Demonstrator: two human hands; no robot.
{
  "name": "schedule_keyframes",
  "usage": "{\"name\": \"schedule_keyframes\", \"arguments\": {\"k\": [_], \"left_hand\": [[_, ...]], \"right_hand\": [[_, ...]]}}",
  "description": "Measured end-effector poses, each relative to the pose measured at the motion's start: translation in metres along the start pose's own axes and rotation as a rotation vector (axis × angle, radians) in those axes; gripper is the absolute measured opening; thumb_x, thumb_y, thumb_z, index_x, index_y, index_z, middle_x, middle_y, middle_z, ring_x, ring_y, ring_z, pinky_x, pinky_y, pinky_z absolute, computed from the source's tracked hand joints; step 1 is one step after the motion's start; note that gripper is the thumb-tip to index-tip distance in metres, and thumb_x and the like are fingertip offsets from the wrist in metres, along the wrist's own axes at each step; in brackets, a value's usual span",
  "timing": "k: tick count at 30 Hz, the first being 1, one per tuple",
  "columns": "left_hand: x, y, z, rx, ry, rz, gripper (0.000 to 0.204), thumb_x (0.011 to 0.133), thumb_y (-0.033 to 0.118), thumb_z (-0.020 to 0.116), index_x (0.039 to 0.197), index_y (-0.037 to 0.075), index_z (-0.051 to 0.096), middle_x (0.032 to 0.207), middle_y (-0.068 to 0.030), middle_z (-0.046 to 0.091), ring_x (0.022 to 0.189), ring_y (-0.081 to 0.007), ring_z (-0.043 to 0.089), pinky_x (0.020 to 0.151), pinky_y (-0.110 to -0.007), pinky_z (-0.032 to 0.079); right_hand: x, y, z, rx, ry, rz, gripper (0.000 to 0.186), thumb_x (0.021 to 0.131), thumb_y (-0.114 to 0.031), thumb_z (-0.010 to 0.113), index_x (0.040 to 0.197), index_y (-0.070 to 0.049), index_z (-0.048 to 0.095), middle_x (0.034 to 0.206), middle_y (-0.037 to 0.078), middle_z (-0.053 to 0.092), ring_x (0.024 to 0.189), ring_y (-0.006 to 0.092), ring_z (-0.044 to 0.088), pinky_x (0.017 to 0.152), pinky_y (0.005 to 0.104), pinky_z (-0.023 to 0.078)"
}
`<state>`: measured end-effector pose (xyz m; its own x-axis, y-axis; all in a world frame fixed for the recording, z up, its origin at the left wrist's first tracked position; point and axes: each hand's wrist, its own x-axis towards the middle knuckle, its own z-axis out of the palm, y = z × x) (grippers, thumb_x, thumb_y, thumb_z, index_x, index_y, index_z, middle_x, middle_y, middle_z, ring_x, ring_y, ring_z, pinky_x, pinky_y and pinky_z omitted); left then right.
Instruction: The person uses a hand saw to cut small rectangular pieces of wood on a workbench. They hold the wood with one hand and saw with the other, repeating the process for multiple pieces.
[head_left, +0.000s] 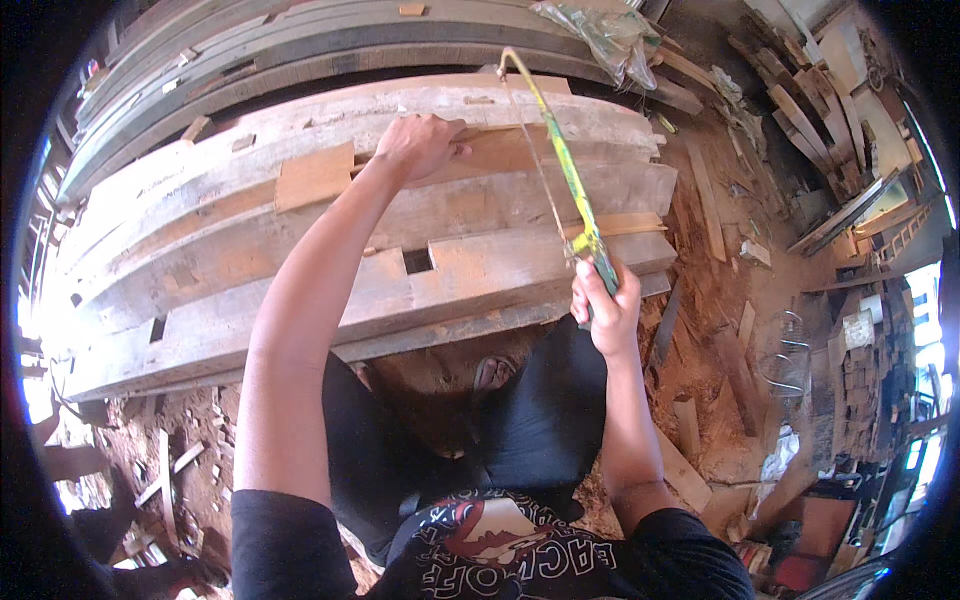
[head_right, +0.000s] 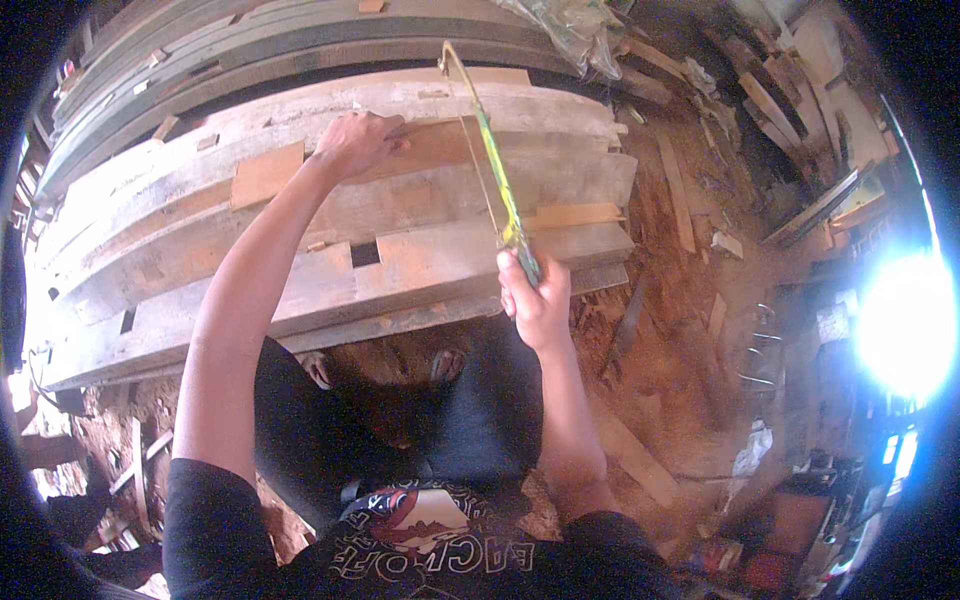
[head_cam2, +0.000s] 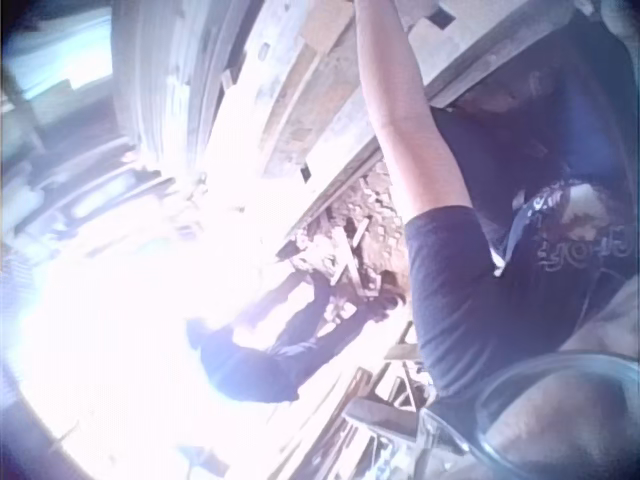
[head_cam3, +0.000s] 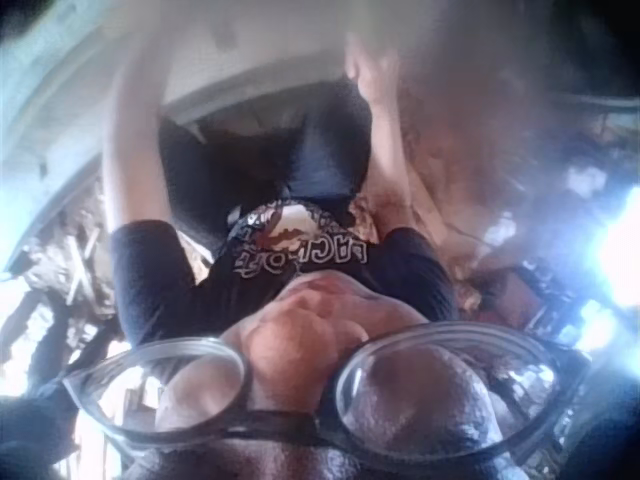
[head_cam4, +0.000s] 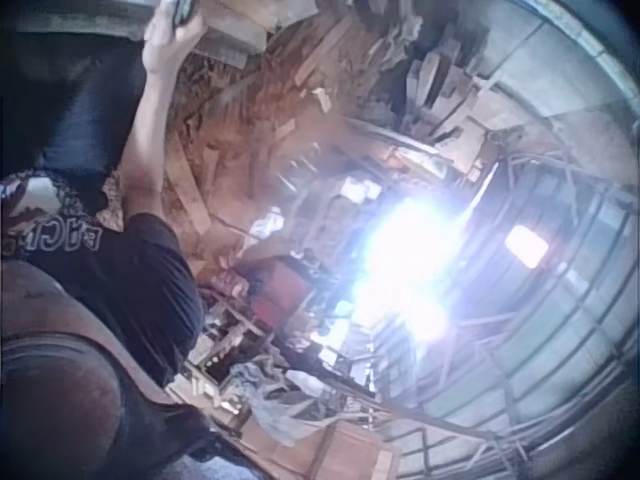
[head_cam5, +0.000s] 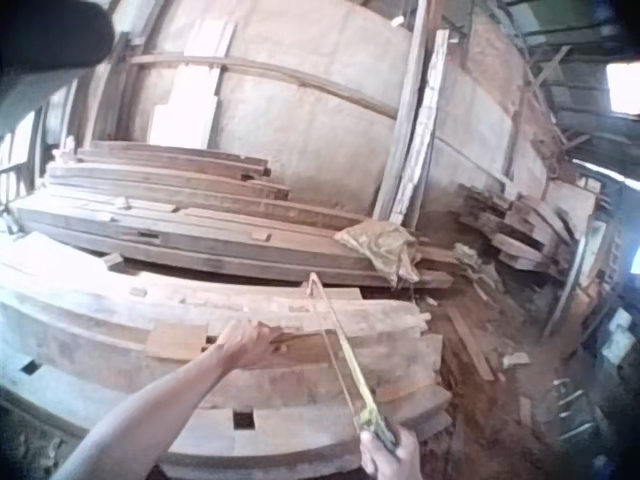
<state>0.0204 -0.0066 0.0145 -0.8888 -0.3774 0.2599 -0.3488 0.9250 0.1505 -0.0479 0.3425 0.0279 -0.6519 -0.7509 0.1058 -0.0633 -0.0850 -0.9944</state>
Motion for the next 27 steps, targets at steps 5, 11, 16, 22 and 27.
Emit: {"name": "schedule_keyframes", "arguments": {"k": [5,11,16,22,27], "left_hand": [[0.022,-0.013,-0.013,0.039,-0.005,0.003,0.04,0.101,0.048,0.059,0.114,0.012,0.069,0.099,-0.0188,0.076,0.096,-0.0397,0.073,0.08,-0.053,0.058],[0.02,-0.018,0.003,0.054,-0.077,-0.031,0.041,0.1,0.05,0.059,0.114,0.012,0.069,0.097,-0.0195,0.075,0.096,-0.0399,0.073,0.082,-0.053,0.058],[0.026,-0.017,0.016,0.05,-0.077,-0.04,0.044,0.101,0.052,0.056,0.113,0.012,0.068,0.093,-0.0199,0.075,0.09,-0.0407,0.073,0.08,-0.054,0.057],[0.031,-0.018,0.008,0.031,-0.135,-0.111,0.051,0.102,0.059,0.05,0.115,0.015,0.071,0.101,-0.02,0.075,0.098,-0.0396,0.073,0.087,-0.053,0.057],[0.024,-0.016,0.009,0.009,-0.119,-0.125,0.049,0.102,0.059,0.051,0.115,0.017,0.072,0.102,-0.0174,0.076,0.1,-0.0388,0.072,0.088,-0.053,0.057]], "right_hand": [[0.027,-0.003,0.003,-0.009,0.007,-0.021,0.022,0.104,-0.024,0.066,0.093,-0.006,0.058,0.067,-0.003,0.052,0.05,0.004,0.047,0.045,0.0219,0.038],[0.03,0.001,-0.001,-0.08,0.003,0.012,0.025,0.104,-0.026,0.066,0.091,-0.006,0.058,0.068,-0.003,0.053,0.051,0.0036,0.048,0.044,0.0226,0.038],[0.036,0.002,-0.001,-0.047,0.011,0.049,0.028,0.103,-0.028,0.067,0.09,-0.006,0.058,0.067,-0.002,0.053,0.05,0.0038,0.048,0.043,0.0228,0.038],[0.05,-0.01,0.013,0.042,-0.008,0.054,0.028,0.104,-0.029,0.064,0.089,-0.007,0.058,0.064,-0.003,0.051,0.046,0.0052,0.046,0.042,0.0235,0.038],[0.055,-0.025,0.024,0.031,0.051,0.137,0.031,0.105,-0.029,0.062,0.084,-0.008,0.053,0.064,-0.001,0.049,0.045,0.0073,0.045,0.041,0.0254,0.038]]}}
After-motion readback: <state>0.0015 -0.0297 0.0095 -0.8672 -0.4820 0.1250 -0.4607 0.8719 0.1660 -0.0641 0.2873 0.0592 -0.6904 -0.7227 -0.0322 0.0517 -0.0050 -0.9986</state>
